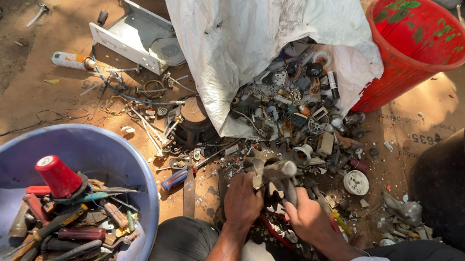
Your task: The person sits on the ground and uses a hammer and pliers to break apart a small electronic component. They repeatedly strike the component with the hammer and use pliers to pull off pieces, working over a metal gear used as a makeshift anvil.
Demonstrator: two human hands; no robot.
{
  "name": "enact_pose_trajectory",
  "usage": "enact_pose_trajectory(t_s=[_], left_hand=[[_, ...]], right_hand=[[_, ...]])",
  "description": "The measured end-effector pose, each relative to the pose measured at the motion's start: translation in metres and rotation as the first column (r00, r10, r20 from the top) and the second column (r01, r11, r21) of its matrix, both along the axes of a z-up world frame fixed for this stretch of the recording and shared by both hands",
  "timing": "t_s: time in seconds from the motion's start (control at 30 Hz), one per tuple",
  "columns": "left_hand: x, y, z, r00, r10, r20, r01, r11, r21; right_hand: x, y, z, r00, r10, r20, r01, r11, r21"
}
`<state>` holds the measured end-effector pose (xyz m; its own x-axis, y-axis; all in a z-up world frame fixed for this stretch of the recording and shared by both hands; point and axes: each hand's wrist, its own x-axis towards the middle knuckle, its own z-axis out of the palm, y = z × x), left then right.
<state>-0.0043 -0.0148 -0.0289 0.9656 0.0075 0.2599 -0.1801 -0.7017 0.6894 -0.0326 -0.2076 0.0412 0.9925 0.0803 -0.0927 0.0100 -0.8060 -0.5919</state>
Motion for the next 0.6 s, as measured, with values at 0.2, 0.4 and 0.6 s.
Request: enact_pose_trajectory(t_s=[0.2, 0.4, 0.6], left_hand=[[0.001, 0.002, 0.011, 0.999, 0.043, -0.031, -0.048, 0.984, -0.174], [0.015, 0.012, 0.029, 0.833, 0.010, -0.554, -0.465, 0.556, -0.689], [0.017, 0.017, 0.028, 0.736, -0.300, -0.606, -0.586, 0.166, -0.793]], right_hand=[[-0.023, -0.017, -0.002, 0.954, -0.189, -0.232, 0.249, 0.931, 0.268], [-0.037, -0.031, -0.003, 0.747, -0.081, -0.660, 0.612, 0.474, 0.633], [-0.041, -0.022, -0.016, 0.652, -0.023, -0.758, 0.693, 0.424, 0.583]])
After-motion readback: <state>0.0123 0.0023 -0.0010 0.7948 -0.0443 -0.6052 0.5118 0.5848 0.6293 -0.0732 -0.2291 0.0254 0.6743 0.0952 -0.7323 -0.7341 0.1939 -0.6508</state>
